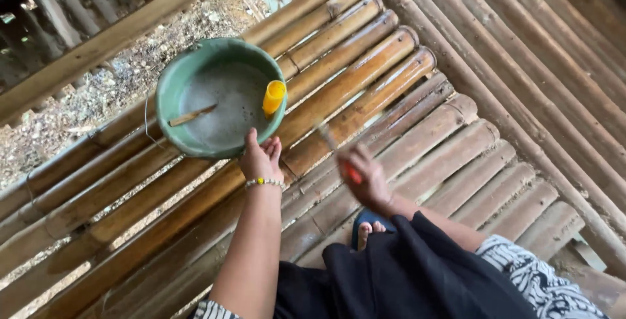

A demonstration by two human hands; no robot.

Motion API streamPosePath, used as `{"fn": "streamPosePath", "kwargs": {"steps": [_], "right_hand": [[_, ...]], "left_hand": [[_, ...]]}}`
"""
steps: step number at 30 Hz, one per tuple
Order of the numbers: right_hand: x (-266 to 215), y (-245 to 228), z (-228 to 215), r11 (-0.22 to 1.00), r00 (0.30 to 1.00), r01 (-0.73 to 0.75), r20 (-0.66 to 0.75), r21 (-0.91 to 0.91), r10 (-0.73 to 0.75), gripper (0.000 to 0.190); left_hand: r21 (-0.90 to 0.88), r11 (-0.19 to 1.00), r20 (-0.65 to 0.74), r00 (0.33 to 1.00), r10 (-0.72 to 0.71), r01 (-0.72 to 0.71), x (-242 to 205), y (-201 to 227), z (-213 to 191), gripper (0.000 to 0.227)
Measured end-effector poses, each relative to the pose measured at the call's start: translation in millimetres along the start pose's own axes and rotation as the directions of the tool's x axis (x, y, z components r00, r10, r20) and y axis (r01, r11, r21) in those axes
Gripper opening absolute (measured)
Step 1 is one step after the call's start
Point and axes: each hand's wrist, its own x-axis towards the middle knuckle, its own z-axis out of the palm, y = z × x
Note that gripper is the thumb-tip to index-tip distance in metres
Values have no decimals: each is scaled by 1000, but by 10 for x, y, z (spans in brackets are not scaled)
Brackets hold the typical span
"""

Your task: Applying a liquid coating to bamboo poles using a paintbrush and a small hand tool.

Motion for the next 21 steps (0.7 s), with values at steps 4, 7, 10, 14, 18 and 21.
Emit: {"fn": "streamPosePath", "kwargs": {"steps": [4,7,10,14,18,21], "right_hand": [[221,202,-45,991,997,45,-54,-128,-52,21],[170,-110,-9,993,980,80,178,82,-93,26],[380,-27,-33,985,983,61,159,162,-87,18],[394,197,-13,995,989,103,108,16,-104,20],[398,-387,88,934,984,-141,149,329,96,11],[301,-140,94,888,965,-264,108,378,241,12]], "left_hand": [[-211,977,-20,1000,21,-25,316,-82,119,46],[-358,933,-126,991,-37,-11,415,-79,45,51],[-266,964,-159,986,-42,-2,504,1,-13,68],[-98,995,-117,992,-43,31,158,245,5,57],[-59,998,-64,997,-34,31,229,252,183,58],[22,999,7,999,-48,48,-165,288,422,57]]}}
